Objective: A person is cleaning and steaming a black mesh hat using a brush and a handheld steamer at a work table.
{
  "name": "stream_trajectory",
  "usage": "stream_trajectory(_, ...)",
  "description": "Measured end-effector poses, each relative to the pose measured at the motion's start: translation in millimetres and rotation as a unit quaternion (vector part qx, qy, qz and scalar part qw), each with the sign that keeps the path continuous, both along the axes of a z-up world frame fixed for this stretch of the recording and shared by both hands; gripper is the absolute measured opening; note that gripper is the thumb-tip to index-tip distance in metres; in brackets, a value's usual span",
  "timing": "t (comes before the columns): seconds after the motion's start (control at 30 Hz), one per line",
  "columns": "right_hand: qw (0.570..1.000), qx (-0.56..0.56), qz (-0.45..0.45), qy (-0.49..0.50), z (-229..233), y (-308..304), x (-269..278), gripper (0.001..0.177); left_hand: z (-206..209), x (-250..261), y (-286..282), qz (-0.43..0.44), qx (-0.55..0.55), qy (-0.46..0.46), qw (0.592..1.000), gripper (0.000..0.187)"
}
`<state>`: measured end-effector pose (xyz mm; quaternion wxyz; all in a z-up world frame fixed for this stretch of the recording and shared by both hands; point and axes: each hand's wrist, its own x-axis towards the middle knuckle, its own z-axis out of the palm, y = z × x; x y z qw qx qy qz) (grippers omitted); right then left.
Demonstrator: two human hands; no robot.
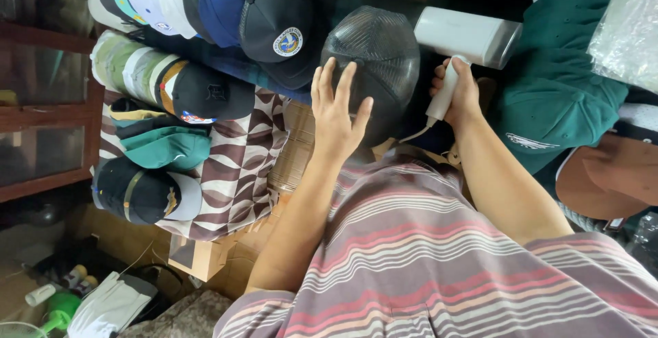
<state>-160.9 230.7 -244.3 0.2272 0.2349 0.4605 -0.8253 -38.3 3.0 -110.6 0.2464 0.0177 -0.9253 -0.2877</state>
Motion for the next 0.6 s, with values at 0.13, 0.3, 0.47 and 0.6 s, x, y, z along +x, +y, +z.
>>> stream_trajectory(0.13, 0.998, -0.042, 0.034, -0.021, -37.8, -10.1, -13.3, 0.031, -10.8, 3.2, -9.5, 0.001, 0.086, -0.078, 0.993, 0.068)
stream_trajectory(0.3, 0.994, 0.041, 0.104, 0.009, -44.3, -8.1, -11.5, 0.054, -29.1, 2.8, -15.2, -0.022, 0.074, -0.047, 0.996, 0.075)
stream_trajectory(0.47, 0.963, 0.158, 0.199, 0.090, -28.0, 12.3, 2.2, 0.068, -46.1, -2.3, -18.7, -0.015, 0.081, -0.009, 0.997, 0.078)
stream_trajectory(0.6, 0.928, 0.279, 0.180, 0.171, 8.8, 20.1, 43.6, 0.058, -44.7, -4.8, -28.0, -0.036, 0.118, -0.021, 0.992, 0.080)
